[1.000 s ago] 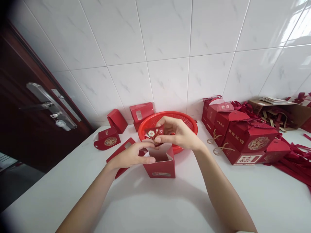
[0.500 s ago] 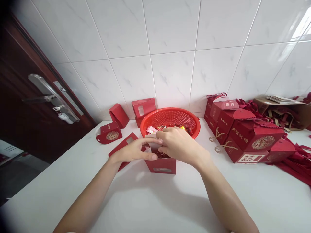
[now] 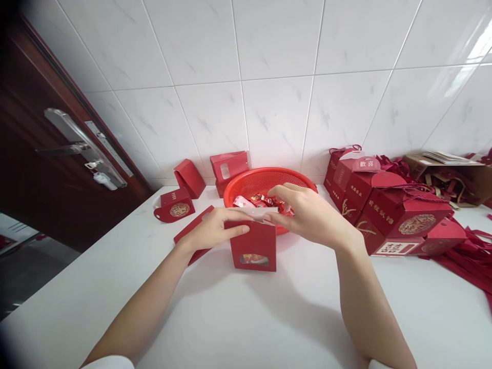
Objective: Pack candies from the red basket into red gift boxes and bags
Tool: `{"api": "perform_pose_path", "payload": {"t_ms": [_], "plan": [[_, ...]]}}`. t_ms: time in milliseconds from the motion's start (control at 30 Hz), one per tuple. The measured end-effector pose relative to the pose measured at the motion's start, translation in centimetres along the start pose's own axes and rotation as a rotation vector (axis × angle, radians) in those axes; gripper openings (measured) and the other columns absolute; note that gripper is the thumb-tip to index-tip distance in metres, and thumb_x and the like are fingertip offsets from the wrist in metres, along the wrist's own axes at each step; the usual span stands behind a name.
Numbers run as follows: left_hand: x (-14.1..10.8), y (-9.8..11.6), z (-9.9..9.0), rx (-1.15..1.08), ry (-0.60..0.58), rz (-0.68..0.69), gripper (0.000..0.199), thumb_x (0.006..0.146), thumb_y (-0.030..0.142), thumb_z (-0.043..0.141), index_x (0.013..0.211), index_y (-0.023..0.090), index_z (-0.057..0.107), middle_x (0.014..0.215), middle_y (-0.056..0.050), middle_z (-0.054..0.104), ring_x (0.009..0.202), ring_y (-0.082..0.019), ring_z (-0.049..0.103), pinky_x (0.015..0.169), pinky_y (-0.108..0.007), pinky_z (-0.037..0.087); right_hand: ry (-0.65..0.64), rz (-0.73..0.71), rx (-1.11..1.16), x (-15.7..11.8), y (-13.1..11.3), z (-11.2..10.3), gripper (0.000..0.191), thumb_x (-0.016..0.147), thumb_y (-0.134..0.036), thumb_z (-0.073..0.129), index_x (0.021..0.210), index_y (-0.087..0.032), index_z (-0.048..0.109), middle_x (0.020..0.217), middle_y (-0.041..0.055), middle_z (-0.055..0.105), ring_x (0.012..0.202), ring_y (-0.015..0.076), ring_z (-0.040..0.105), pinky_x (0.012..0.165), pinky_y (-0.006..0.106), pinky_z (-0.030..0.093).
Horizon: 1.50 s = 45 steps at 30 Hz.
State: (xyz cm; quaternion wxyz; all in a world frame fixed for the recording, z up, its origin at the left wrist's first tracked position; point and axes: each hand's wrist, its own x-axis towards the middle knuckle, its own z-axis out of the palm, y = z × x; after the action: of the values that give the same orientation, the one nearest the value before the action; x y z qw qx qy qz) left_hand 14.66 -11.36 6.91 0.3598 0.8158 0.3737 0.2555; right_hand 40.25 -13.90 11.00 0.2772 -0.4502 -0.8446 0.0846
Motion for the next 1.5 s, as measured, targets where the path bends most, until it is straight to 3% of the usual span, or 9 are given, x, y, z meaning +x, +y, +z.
{"api": "perform_pose_path", "payload": {"t_ms": [167, 300, 467, 567, 800, 967, 1167, 1300, 1500], "plan": [[-0.5, -0.1, -0.9, 0.036, 0.307, 0.086, 0.043, 0.089, 0.045, 0.067, 0.128, 0.028, 0.068, 0.14, -0.005, 0.063, 0.136, -0.029, 0.052, 0.111, -0.041, 0.045, -0.024, 0.076, 0.085, 0.3, 0.4, 0.0, 0.063, 0.083, -0.062, 0.066, 0.134, -0.025, 0.057, 0.109, 0.0089, 0.071, 0.085, 0.0249, 0.067, 0.069, 0.035, 0.053], [-0.7, -0.2, -1.2, 0.018, 0.47, 0.145, 0.07, 0.087, 0.045, 0.07, 0.15, 0.029, 0.043, 0.161, -0.006, 0.038, 0.147, -0.03, 0.036, 0.112, -0.039, 0.044, -0.066, 0.073, 0.255, 1.1, 0.3, 0.9, 0.064, 0.084, -0.062, 0.065, 0.135, -0.024, 0.053, 0.098, 0.0068, 0.07, 0.083, 0.0234, 0.066, 0.068, 0.034, 0.052], [-0.9, -0.1, -0.7, -0.068, 0.453, 0.127, 0.063, 0.087, 0.042, 0.069, 0.145, 0.028, 0.045, 0.153, -0.009, 0.046, 0.13, -0.029, 0.055, 0.097, -0.035, 0.054, -0.03, 0.022, 0.452, 2.0, 0.4, 2.5, 0.031, 0.092, -0.051, 0.058, 0.094, -0.021, 0.055, 0.073, -0.0029, 0.052, 0.059, 0.0117, 0.048, 0.054, 0.025, 0.039], [-0.9, -0.1, -0.4, -0.115, 0.442, 0.071, 0.053, 0.086, 0.044, 0.069, 0.133, 0.026, 0.053, 0.135, -0.009, 0.06, 0.106, -0.025, 0.066, 0.081, -0.032, 0.057, -0.01, 0.0, 0.507, 2.3, 0.5, 2.9, 0.038, 0.092, -0.046, 0.06, 0.072, -0.021, 0.039, 0.066, -0.0055, 0.039, 0.057, 0.0093, 0.036, 0.05, 0.023, 0.031], [-0.5, 0.4, 0.0, -0.196, 0.449, 0.128, 0.022, 0.084, 0.038, 0.071, 0.085, 0.021, 0.058, 0.089, -0.001, 0.064, 0.083, -0.016, 0.062, 0.072, -0.026, 0.052, -0.027, 0.009, 0.538, 1.9, -0.2, 2.7, 0.035, 0.097, -0.054, 0.05, 0.086, -0.021, 0.052, 0.072, -0.0027, 0.047, 0.061, 0.011, 0.04, 0.053, 0.025, 0.033], [-0.7, 0.9, 0.3, -0.146, 0.45, 0.12, 0.021, 0.082, 0.035, 0.071, 0.077, 0.02, 0.057, 0.079, 0.0, 0.062, 0.076, -0.015, 0.057, 0.069, -0.026, 0.048, 0.022, 0.074, 0.516, 1.6, -0.7, 2.9, 0.043, 0.097, -0.059, 0.045, 0.077, -0.021, 0.049, 0.067, -0.0028, 0.044, 0.057, 0.0115, 0.039, 0.05, 0.025, 0.031], [-0.9, 1.0, -0.1, -0.098, 0.399, 0.089, 0.018, 0.08, 0.034, 0.073, 0.078, 0.021, 0.06, 0.079, 0.0, 0.064, 0.076, -0.016, 0.058, 0.067, -0.026, 0.047, 0.056, 0.046, 0.494, 1.7, -0.3, 3.0, 0.039, 0.095, -0.054, 0.053, 0.074, -0.02, 0.051, 0.067, -0.0019, 0.048, 0.06, 0.0128, 0.042, 0.053, 0.025, 0.035], [-1.0, 0.9, -0.4, -0.143, 0.407, 0.098, 0.025, 0.084, 0.041, 0.069, 0.101, 0.024, 0.064, 0.099, -0.003, 0.069, 0.09, -0.02, 0.064, 0.074, -0.029, 0.051, 0.117, 0.022, 0.493, 1.6, -0.2, 2.8, 0.038, 0.096, -0.052, 0.052, 0.075, -0.02, 0.052, 0.068, -0.0012, 0.051, 0.061, 0.013, 0.044, 0.053, 0.026, 0.036], [-1.1, 0.9, 0.2, -0.179, 0.458, 0.096, 0.029, 0.089, 0.049, 0.063, 0.106, 0.025, 0.062, 0.085, -0.002, 0.07, 0.078, -0.019, 0.065, 0.07, -0.03, 0.053, 0.094, -0.019, 0.424, 1.1, -0.5, 1.8, 0.037, 0.096, -0.051, 0.052, 0.078, -0.02, 0.059, 0.07, 0.0002, 0.056, 0.063, 0.0141, 0.048, 0.054, 0.026, 0.039]]}}
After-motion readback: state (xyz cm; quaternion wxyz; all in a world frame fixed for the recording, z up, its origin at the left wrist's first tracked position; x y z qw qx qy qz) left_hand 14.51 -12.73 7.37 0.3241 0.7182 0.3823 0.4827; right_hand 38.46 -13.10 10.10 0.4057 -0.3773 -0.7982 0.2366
